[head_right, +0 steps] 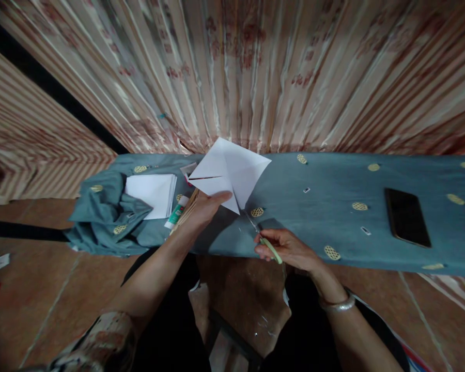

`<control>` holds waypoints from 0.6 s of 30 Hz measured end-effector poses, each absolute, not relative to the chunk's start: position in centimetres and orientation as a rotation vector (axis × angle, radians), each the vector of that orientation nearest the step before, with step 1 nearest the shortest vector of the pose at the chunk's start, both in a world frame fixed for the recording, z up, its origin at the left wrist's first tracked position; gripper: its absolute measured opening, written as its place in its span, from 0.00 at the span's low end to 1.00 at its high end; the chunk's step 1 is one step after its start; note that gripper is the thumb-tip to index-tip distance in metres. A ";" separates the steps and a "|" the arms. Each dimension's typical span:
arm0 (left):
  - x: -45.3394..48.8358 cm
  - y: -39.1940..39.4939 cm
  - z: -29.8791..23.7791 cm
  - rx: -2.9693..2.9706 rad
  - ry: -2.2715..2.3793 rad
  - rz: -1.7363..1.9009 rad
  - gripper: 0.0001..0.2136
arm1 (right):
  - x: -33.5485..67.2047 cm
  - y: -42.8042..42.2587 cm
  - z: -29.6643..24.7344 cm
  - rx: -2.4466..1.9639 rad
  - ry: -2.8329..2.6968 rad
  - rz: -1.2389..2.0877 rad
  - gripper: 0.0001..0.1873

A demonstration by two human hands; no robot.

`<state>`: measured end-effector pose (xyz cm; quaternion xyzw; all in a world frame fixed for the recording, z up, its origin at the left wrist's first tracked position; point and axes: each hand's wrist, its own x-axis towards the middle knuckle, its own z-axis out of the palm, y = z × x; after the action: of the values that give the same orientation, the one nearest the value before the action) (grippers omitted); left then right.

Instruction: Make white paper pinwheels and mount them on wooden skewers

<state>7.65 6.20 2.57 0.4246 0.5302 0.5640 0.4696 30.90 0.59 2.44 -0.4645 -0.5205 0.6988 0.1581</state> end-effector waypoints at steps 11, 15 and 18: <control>9.0 5.3 0.4 1.260 1.176 0.994 0.14 | 35.5 4.0 1.7 -1.388 -1.071 1.265 0.28; 9.6 5.0 -0.6 1.308 1.114 0.833 0.09 | 35.2 4.6 1.7 -1.415 -1.050 1.291 0.26; 9.7 4.9 -1.0 1.316 1.127 0.780 0.11 | 34.6 4.7 1.5 -1.485 -1.109 1.284 0.24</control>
<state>9.74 4.92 -1.00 0.5634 0.4824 0.3340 0.5816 34.55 4.71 1.50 -0.5950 -0.4442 0.5145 0.4289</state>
